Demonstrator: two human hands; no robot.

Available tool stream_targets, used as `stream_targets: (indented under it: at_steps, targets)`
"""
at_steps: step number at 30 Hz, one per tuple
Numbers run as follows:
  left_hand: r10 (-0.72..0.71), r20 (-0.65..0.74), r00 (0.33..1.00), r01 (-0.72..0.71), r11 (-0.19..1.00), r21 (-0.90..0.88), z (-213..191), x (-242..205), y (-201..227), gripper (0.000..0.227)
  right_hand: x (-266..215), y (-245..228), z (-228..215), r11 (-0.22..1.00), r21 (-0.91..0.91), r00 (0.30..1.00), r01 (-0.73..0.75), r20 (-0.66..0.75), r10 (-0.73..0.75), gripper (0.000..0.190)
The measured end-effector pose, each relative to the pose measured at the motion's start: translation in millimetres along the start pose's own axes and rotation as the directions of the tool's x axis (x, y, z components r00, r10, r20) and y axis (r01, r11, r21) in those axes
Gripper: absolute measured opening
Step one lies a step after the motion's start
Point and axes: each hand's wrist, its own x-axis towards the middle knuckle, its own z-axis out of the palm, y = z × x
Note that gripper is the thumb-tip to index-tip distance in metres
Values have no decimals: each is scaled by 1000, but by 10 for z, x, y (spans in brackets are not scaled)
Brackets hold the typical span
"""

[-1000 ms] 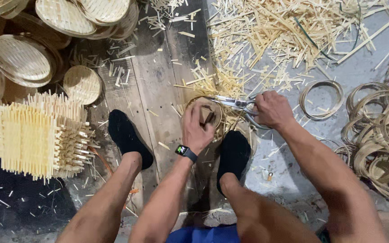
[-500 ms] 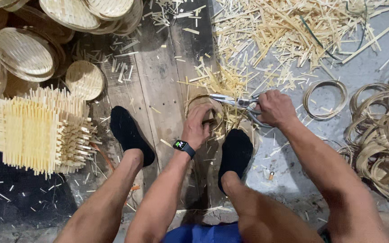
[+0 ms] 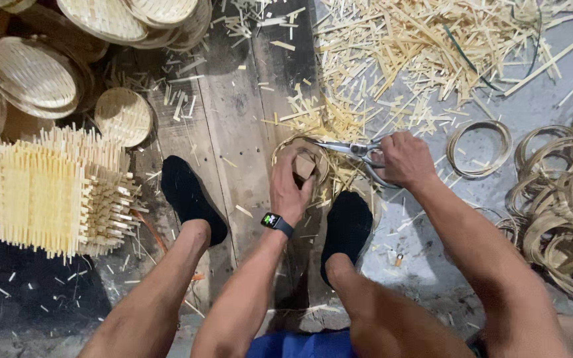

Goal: The person sits on the floor and weaves small round bamboo baskets. They use shears to trim the ends of the bamboo strips flush with the circular frame, then place the finished baskets into a stack. The process involves picking up a woven base, trimming the edges, and stacking the completed item.

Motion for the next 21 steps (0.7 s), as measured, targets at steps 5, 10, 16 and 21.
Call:
stream_targets:
  at_steps: [5, 10, 16, 21]
  targets:
    - [39, 72, 997, -38, 999, -7, -4, 16, -139, 62, 190, -308, -59, 1000, 21, 993, 17, -118, -15, 49]
    - [125, 160, 979, -117, 991, -58, -214, 98, -168, 65, 31, 66, 190, 999, -53, 980, -7, 201, 17, 32]
    - [184, 281, 942, -166, 982, -88, -291, 210, -203, 64, 132, -98, -133, 1000, 13, 996, 28, 82, -29, 54]
    - [228, 354, 907, -173, 968, -181, -326, 276, -206, 65, 247, -321, -179, 1000, 29, 996, 4, 89, -7, 45]
